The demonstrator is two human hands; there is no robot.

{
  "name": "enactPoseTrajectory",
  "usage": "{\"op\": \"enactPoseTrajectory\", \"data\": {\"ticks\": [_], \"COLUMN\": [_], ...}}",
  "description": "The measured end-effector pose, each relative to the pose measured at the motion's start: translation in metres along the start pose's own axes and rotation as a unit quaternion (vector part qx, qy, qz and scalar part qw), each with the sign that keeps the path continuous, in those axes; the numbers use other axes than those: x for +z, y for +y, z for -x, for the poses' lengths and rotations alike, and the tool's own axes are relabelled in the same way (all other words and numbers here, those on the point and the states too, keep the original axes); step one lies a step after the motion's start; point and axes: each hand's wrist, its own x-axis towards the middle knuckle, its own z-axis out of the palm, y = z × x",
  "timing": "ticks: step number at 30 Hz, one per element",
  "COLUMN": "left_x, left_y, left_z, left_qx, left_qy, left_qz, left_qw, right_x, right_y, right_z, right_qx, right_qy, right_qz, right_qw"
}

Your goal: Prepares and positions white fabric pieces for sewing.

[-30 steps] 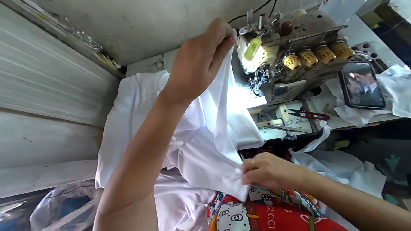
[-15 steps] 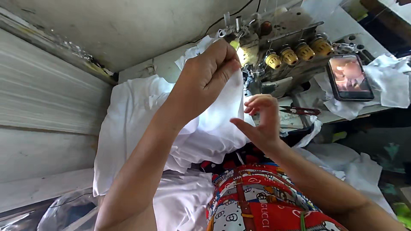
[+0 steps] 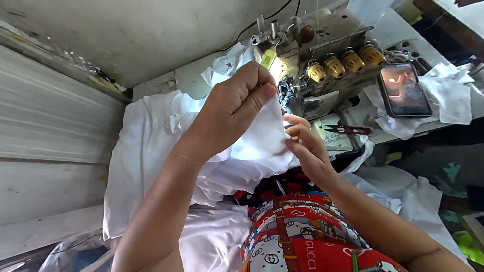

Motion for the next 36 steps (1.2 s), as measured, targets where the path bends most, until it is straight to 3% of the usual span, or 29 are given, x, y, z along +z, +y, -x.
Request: {"op": "enactPoseTrajectory", "data": {"ticks": [4, 10, 17, 21, 24, 27, 31, 33, 36], "left_x": [-0.001, -0.002, -0.003, 0.001, 0.001, -0.002, 0.010, 0.032, 0.081], "left_y": [0.004, 0.011, -0.003, -0.022, -0.033, -0.013, 0.006, -0.010, -0.062], "left_z": [0.004, 0.013, 0.015, 0.026, 0.047, 0.069, 0.069, 0.052, 0.024], "left_qx": [0.004, -0.016, 0.016, -0.014, -0.062, -0.119, -0.092, -0.063, -0.084], "left_qy": [-0.007, 0.012, 0.048, 0.076, 0.112, 0.139, 0.209, 0.249, 0.260], "left_qz": [-0.009, -0.063, -0.055, -0.022, -0.065, -0.122, -0.040, -0.043, -0.077], "left_qw": [1.000, 0.998, 0.997, 0.997, 0.990, 0.976, 0.973, 0.966, 0.959], "right_x": [0.012, 0.008, -0.007, -0.009, -0.011, -0.012, -0.014, -0.022, -0.034], "right_y": [-0.006, -0.018, -0.007, 0.001, 0.004, -0.007, -0.034, -0.025, 0.016], "right_z": [-0.014, -0.024, -0.005, 0.001, 0.005, 0.009, 0.008, 0.007, 0.017], "right_qx": [-0.065, -0.082, -0.010, 0.018, 0.024, -0.012, -0.077, -0.054, 0.088], "right_qy": [0.007, 0.010, -0.023, -0.041, -0.064, -0.086, -0.144, -0.129, -0.051], "right_qz": [0.003, 0.104, 0.084, 0.093, 0.132, 0.180, 0.130, 0.104, 0.101], "right_qw": [0.998, 0.991, 0.996, 0.995, 0.989, 0.980, 0.978, 0.985, 0.990]}}
